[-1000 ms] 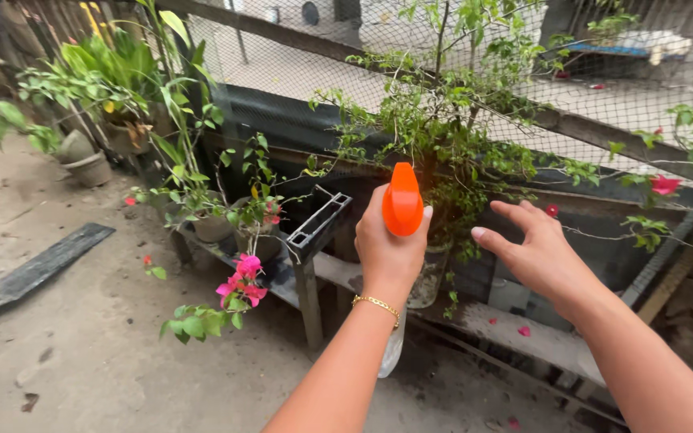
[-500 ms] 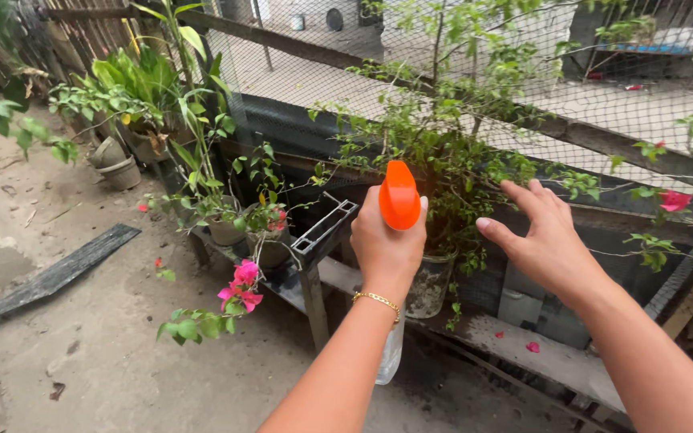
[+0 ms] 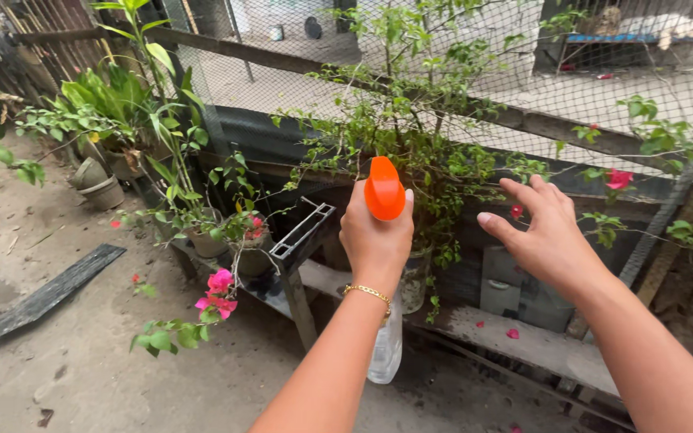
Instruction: The person sprays water on various potted plants placed on a wooden bench using a spray bottle.
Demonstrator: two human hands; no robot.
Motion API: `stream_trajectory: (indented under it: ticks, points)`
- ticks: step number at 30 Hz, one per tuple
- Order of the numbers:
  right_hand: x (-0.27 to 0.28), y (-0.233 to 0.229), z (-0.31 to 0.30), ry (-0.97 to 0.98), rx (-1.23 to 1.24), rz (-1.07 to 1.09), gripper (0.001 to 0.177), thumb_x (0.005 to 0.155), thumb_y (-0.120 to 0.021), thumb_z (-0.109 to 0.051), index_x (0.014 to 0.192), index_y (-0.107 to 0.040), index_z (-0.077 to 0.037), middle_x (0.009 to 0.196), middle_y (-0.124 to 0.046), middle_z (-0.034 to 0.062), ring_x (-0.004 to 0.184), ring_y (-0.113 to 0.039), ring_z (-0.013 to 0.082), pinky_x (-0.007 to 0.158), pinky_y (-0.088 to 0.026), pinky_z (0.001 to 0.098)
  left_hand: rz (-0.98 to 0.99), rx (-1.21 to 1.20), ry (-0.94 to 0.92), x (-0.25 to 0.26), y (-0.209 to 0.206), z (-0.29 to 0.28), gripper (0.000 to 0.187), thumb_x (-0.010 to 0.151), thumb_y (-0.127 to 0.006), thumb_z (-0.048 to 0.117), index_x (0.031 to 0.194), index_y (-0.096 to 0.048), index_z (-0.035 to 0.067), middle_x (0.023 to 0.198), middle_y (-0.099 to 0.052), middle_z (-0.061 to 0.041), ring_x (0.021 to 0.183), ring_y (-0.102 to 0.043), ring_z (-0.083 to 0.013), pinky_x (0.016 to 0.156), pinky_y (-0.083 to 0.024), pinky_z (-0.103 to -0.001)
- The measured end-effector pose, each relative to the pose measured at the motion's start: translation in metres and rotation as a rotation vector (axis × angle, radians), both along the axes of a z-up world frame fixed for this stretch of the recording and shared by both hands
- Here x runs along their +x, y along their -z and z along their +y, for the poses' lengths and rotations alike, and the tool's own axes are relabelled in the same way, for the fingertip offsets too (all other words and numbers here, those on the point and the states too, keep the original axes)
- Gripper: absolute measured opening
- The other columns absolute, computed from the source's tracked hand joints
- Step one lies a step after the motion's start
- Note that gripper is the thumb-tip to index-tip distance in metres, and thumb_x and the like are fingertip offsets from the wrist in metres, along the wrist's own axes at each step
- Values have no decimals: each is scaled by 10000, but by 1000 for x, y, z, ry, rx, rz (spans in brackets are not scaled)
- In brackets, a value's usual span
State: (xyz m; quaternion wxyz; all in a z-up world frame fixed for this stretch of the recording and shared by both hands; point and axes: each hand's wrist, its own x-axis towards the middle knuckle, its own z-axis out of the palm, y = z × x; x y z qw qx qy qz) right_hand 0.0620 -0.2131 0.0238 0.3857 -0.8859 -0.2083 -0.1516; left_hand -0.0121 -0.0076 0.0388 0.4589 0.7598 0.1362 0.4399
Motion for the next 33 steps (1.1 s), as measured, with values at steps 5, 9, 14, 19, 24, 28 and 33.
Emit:
stream_trajectory:
  ticks: [5,9,14,19,24,28,33]
  points:
    - [-9,-3,-13,42,-1,61,721,841,-696,-505,1473,-525,-204,1663,-235,178,1574,-88,330,1185,-232,536,24,15,4,5,3,-12,311,794,-798,320,1011,-669,139,881,-768,-80,859,-737,-328,808,-556,-443]
    - [-10,0,-17,56,-32,48,709,843,-704,-495,1468,-535,-205,1664,-241,181,1575,-99,336,1200,-222,535,28,-28,53,6,8,-12,332,782,-808,325,1006,-667,125,869,-771,-69,846,-743,-309,816,-556,-425]
    - [-1,1,-12,54,-22,-20,734,832,-725,-480,1476,-522,-190,1667,-211,208,1561,-94,371,1189,-210,550,-36,-87,161,11,10,-4,329,789,-818,354,965,-678,113,857,-772,-39,810,-758,-241,813,-569,-371]
    - [0,3,-9,44,-48,-57,760,823,-737,-477,1490,-514,-188,1667,-217,217,1557,-112,385,1196,-202,557,-135,-82,182,18,6,8,351,778,-834,364,964,-680,109,870,-762,-26,797,-746,-207,807,-571,-348]
    - [-4,4,-2,33,-54,-49,771,822,-735,-482,1490,-504,-176,1657,-220,233,1551,-110,390,1180,-206,557,-22,-92,186,14,1,18,351,771,-832,363,945,-673,104,842,-754,-25,775,-727,-198,782,-560,-347]
    - [-2,5,10,22,-52,-34,762,831,-726,-486,1489,-508,-172,1642,-234,251,1552,-111,388,1185,-205,550,-35,-56,171,14,1,27,346,780,-842,357,955,-682,105,852,-743,-26,782,-706,-192,782,-551,-346]
    - [-1,7,21,38,-70,-5,723,838,-721,-488,1468,-539,-185,1641,-250,245,1561,-118,378,1190,-216,546,-52,-75,238,13,14,32,323,792,-839,288,973,-667,83,842,-727,-42,771,-687,-194,786,-562,-342]
